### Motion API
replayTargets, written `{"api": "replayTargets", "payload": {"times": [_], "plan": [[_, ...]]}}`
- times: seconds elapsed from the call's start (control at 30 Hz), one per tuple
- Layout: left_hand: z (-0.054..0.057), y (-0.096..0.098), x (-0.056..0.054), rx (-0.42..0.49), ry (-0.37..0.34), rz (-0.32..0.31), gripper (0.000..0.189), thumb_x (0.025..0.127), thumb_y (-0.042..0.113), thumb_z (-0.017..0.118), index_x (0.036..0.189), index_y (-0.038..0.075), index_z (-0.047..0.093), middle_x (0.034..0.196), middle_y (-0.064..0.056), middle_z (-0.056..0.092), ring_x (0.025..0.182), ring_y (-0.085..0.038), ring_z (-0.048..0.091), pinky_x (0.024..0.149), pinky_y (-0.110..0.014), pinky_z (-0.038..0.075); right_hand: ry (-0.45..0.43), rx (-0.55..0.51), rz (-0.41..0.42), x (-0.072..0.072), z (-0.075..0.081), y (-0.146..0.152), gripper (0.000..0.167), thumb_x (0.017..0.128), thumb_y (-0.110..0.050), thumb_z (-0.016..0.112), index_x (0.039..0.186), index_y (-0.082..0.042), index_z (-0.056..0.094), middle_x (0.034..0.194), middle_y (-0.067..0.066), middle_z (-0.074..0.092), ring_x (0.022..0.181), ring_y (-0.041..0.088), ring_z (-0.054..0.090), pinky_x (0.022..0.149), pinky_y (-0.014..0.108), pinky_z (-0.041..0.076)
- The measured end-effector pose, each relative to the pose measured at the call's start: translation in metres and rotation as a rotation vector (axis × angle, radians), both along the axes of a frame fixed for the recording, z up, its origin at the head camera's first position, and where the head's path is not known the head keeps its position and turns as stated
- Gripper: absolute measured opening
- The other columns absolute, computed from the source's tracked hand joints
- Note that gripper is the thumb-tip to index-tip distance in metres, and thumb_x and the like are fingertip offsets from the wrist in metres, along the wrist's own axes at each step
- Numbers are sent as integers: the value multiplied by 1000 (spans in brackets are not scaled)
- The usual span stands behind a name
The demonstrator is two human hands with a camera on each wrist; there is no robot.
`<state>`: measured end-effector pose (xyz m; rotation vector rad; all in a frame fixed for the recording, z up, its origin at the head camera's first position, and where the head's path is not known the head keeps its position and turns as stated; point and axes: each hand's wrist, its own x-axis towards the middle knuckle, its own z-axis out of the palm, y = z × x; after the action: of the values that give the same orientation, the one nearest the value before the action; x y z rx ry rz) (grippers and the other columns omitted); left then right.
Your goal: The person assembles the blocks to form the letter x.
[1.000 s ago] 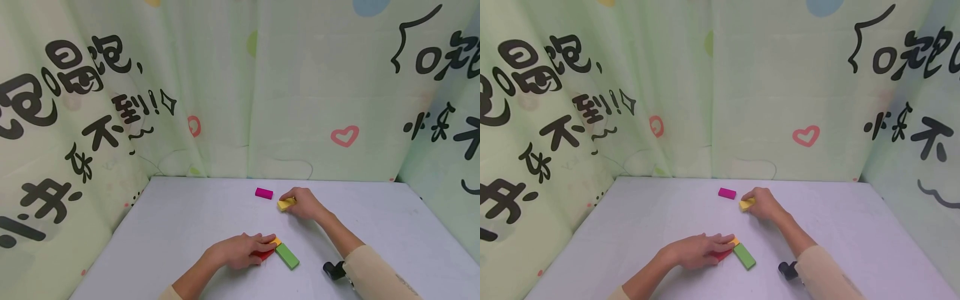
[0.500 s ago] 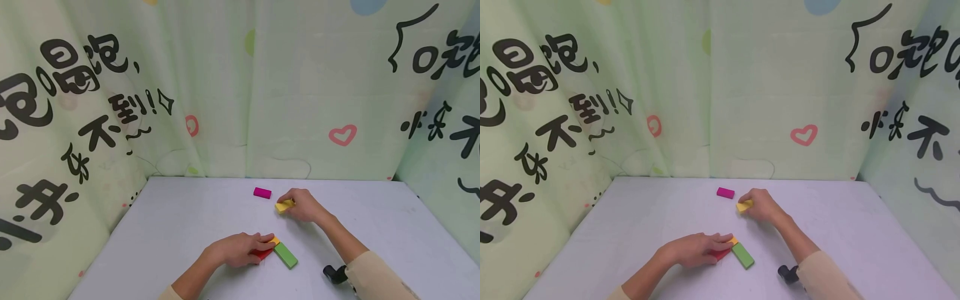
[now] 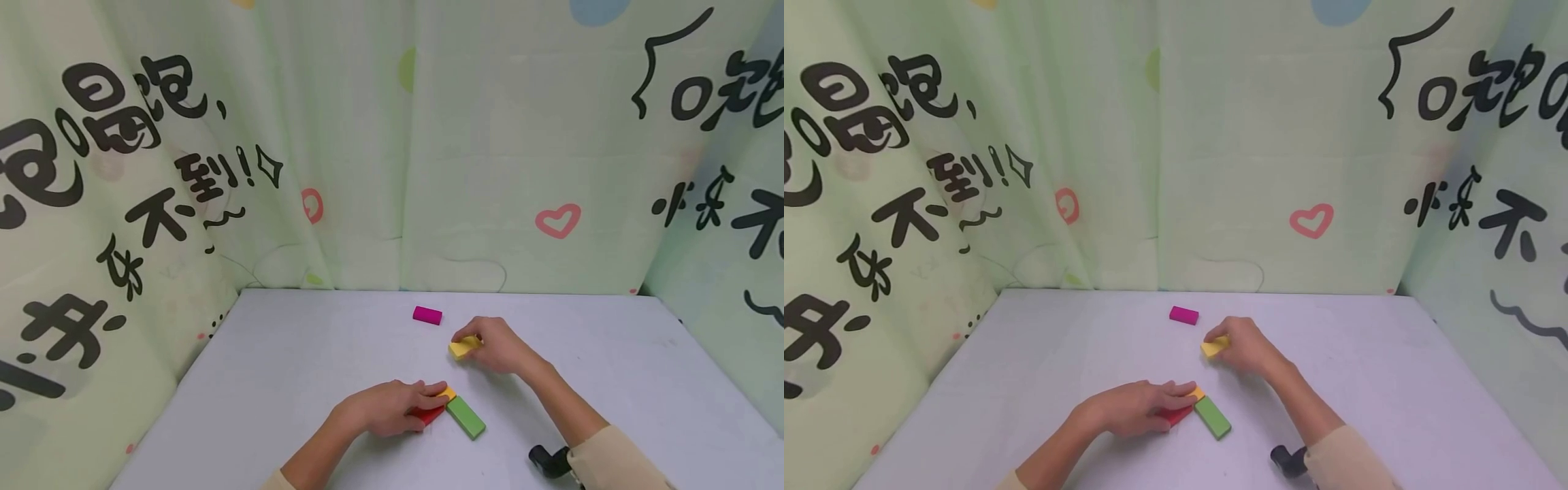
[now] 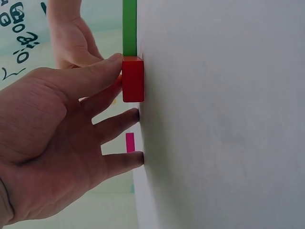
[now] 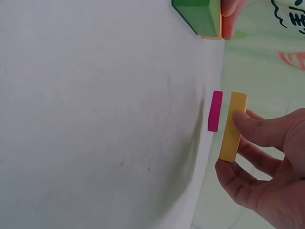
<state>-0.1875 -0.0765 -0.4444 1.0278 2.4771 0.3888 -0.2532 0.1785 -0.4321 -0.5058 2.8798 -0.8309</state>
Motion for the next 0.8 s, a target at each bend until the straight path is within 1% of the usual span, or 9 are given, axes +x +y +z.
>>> {"api": "replayTargets", "payload": {"times": [0.13,0.23,0.5,0.67,0.8], "plan": [[1,0,1,-4,-5,9,61,103,29,67,157,44,43,166,27,31,153,-19,41,114,-39,48,11,3,20,7,4,-1,29,87,-3,80,114,-14,81,115,4,74,106,23,62,92,44,59],[2,-1,1,-4,4,6,60,103,29,66,157,44,43,166,27,31,153,-19,41,113,-40,48,15,7,30,11,6,-2,28,87,-3,80,112,-15,82,113,3,75,104,22,62,90,43,59],[2,0,2,-3,1,1,61,103,28,66,157,42,43,166,25,32,154,-19,40,116,-43,45,9,20,65,18,4,-1,27,86,-1,80,109,-16,83,107,-1,74,100,19,62,88,41,57],[1,1,1,2,-21,0,61,103,27,66,158,41,43,167,24,31,155,-19,37,122,-49,39,-9,28,45,24,2,-1,27,86,-1,81,107,-16,83,108,-1,74,102,20,64,91,44,58],[0,2,0,5,-32,5,61,104,26,65,158,41,42,168,23,30,156,-21,36,123,-51,36,-28,25,26,27,0,-2,26,85,-1,81,107,-16,83,107,-1,73,104,21,64,92,44,59]]}}
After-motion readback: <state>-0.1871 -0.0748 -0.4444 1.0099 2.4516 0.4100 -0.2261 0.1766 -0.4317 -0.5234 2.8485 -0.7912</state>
